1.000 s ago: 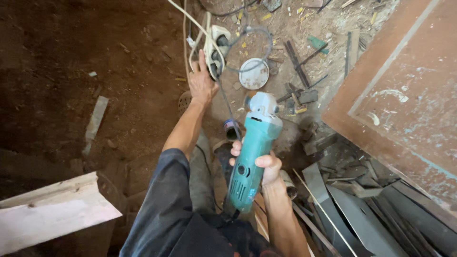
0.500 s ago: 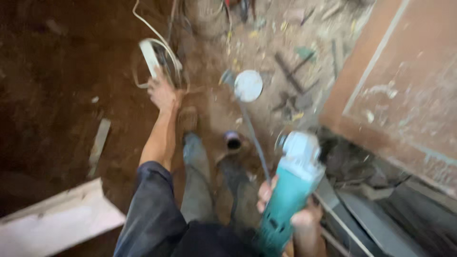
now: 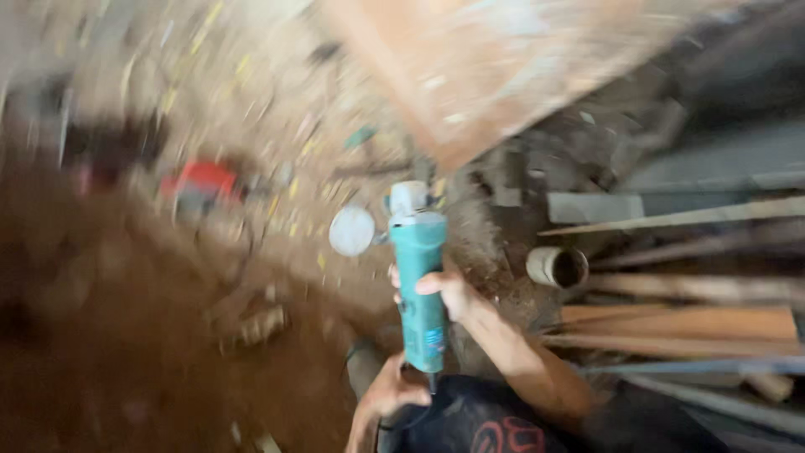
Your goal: The person hammers nails into a metal strip attached to a wooden plank, then uses an angle grinder to cut the strip, and finally applies a white substance along the strip with a brush.
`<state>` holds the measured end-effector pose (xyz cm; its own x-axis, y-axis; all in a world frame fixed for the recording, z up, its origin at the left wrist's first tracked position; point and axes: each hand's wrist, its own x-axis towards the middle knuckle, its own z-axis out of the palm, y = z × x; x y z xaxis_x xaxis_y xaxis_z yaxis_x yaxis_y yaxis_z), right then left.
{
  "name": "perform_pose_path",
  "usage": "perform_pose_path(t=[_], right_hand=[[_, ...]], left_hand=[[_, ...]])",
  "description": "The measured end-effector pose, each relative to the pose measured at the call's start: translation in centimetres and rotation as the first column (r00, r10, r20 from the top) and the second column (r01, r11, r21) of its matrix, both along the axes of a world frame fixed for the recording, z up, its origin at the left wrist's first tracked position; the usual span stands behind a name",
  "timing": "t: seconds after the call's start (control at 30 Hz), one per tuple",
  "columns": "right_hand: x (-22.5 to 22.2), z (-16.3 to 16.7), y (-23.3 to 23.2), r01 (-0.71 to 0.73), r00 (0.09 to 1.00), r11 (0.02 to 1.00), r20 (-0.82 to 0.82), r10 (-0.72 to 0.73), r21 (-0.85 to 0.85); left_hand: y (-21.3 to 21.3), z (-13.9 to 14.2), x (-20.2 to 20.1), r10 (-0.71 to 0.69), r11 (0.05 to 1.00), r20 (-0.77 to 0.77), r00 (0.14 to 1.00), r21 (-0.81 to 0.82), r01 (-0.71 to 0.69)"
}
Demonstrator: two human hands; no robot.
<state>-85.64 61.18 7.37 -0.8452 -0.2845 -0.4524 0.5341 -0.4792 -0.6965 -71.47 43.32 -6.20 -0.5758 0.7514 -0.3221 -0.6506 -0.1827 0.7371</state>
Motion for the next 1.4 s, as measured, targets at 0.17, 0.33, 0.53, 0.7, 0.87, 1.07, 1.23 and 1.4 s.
perform_pose_path(t=[0.17, 0.33, 0.53, 0.7, 0.87, 1.07, 1.23, 1.4], right_hand=[[2.2, 7.1, 8.9, 0.288, 0.95, 0.956, -0.145, -0.278, 0.056], [6.4, 7.8, 20.1, 0.496, 0.846, 0.862, -0.28, -0.454, 0.102], [11.4, 5.6, 33.0, 0.563, 0.823, 0.822, -0.159, -0.546, 0.092], [13.3, 5.7, 39.6, 0.52, 0.812, 0.805, -0.126, -0.57, -0.288], [12.0, 5.4, 43.8, 0.718, 0.541, 0.561, -0.177, -0.822, -0.412], [9.7, 8.5, 48.1, 0.733, 0.507, 0.492, -0.105, -0.855, -0.47], [4.8, 9.4, 51.8, 0.774, 0.542, 0.565, -0.161, -0.825, -0.285], [-2.7, 9.2, 58.2, 0.858, 0.511, 0.49, -0.362, -0.78, 0.154]], left_hand=[[3.0, 4.0, -3.2, -0.178, 0.936, -0.3, 0.937, -0.346, 0.068], [9.5, 6.7, -10.1, -0.627, 0.627, -0.779, 0.022, -0.521, -0.58], [26.0, 16.1, -16.6, -0.124, 0.632, -0.969, -0.213, 0.088, -0.77], [44.0, 24.3, -14.3, 0.281, 0.915, -0.959, -0.032, 0.278, -0.294], [51.4, 23.2, -13.7, 0.209, 0.972, -0.533, 0.82, 0.203, -0.116], [54.3, 20.4, -14.0, -0.007, 0.89, 0.243, 0.97, 0.443, -0.104], [56.3, 20.0, -15.1, 0.066, 0.862, 0.115, 0.991, 0.495, -0.115], [58.8, 16.2, -23.5, -0.002, 1.0, -0.175, 0.985, -0.027, -0.003]])
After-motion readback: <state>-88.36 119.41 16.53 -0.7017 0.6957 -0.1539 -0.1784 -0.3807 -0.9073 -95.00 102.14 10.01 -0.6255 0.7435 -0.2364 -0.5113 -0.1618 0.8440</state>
